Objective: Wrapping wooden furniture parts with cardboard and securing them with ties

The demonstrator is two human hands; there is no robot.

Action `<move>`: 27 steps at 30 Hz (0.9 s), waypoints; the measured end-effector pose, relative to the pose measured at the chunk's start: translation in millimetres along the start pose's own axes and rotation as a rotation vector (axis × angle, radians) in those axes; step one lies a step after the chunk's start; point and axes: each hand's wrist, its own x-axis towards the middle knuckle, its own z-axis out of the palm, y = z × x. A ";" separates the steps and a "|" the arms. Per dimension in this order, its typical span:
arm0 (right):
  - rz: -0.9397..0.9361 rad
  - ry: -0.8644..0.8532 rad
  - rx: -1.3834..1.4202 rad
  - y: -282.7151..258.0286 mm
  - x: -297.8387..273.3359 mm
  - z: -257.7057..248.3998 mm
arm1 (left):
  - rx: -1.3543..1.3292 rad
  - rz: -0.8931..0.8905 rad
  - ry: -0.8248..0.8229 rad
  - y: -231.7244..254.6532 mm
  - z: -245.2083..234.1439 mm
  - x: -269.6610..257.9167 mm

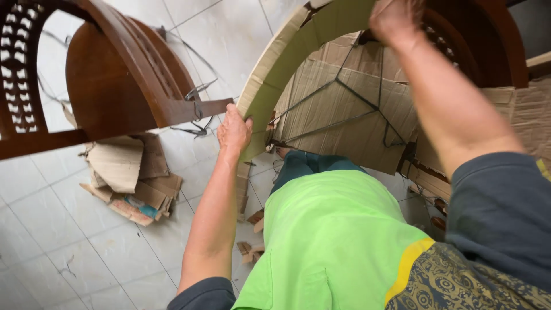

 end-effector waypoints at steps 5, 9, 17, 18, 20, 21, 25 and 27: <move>0.142 0.180 0.302 -74.9 -107.7 -33.4 | -0.005 0.051 -0.001 -0.2 8.8 -6.5; 0.281 0.104 0.512 -81.3 -242.8 -18.9 | 0.258 0.202 0.272 8.8 0.8 -7.6; 0.756 -0.103 0.397 -44.2 -508.0 86.0 | 0.233 0.424 0.403 23.3 -13.7 -10.1; 0.884 -0.197 0.355 -35.6 -536.2 109.6 | 0.230 0.447 0.405 25.0 -14.5 -9.5; 1.058 -0.275 0.315 -18.8 -591.0 174.7 | 0.230 0.515 0.385 11.9 -7.3 3.6; 0.991 -0.200 0.271 -9.8 -618.5 215.4 | 0.189 0.514 0.400 -1.7 1.0 16.9; 1.103 -0.143 0.358 -22.4 -666.8 267.2 | 0.278 0.382 0.266 -31.9 27.7 76.9; 1.195 -0.134 0.382 -26.9 -664.7 252.7 | 0.289 0.417 0.273 -35.7 27.9 79.5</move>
